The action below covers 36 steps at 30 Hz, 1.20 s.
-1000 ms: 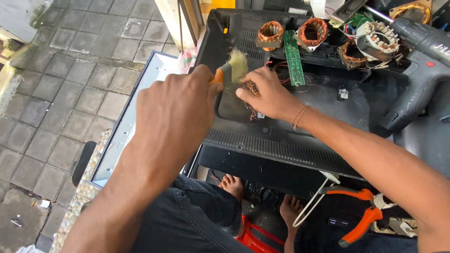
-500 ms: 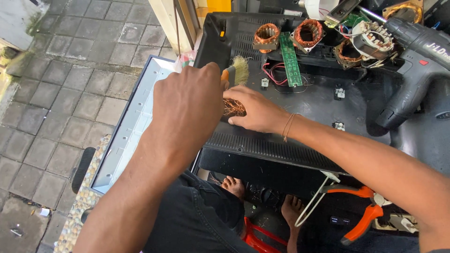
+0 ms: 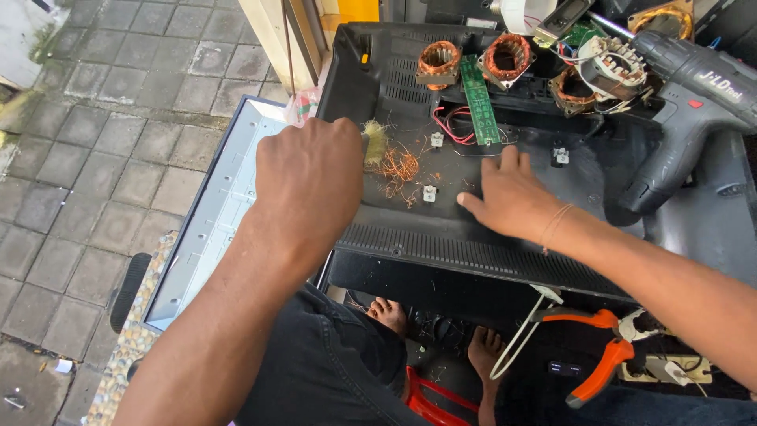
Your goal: Repairing an electronic assembly by stripping wires with pliers, cleaning dust with a brush, and using a power drill.
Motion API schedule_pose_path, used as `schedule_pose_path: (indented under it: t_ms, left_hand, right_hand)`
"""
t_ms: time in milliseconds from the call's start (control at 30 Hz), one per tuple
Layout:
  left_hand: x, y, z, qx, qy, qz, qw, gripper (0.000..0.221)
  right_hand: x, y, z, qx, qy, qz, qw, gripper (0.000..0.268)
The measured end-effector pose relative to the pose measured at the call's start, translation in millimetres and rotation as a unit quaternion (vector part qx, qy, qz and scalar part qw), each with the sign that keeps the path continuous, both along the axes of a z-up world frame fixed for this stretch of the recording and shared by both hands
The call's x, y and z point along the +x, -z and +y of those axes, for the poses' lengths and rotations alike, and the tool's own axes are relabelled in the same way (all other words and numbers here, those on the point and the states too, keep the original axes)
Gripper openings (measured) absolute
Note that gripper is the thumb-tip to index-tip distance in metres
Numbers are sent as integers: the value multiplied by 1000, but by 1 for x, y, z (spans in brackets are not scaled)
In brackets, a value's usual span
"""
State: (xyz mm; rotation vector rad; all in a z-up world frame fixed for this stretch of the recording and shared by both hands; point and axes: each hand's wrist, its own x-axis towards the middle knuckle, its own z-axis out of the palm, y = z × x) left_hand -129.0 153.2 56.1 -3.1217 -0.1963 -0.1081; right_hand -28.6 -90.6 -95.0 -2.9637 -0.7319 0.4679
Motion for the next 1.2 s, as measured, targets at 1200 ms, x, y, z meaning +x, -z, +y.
schedule_pose_path:
  t_ms: [1200]
  left_hand:
    - [4, 11, 35, 18, -66, 26, 997, 17]
  right_hand:
    - [-31, -43, 70, 264, -208, 181, 924, 33]
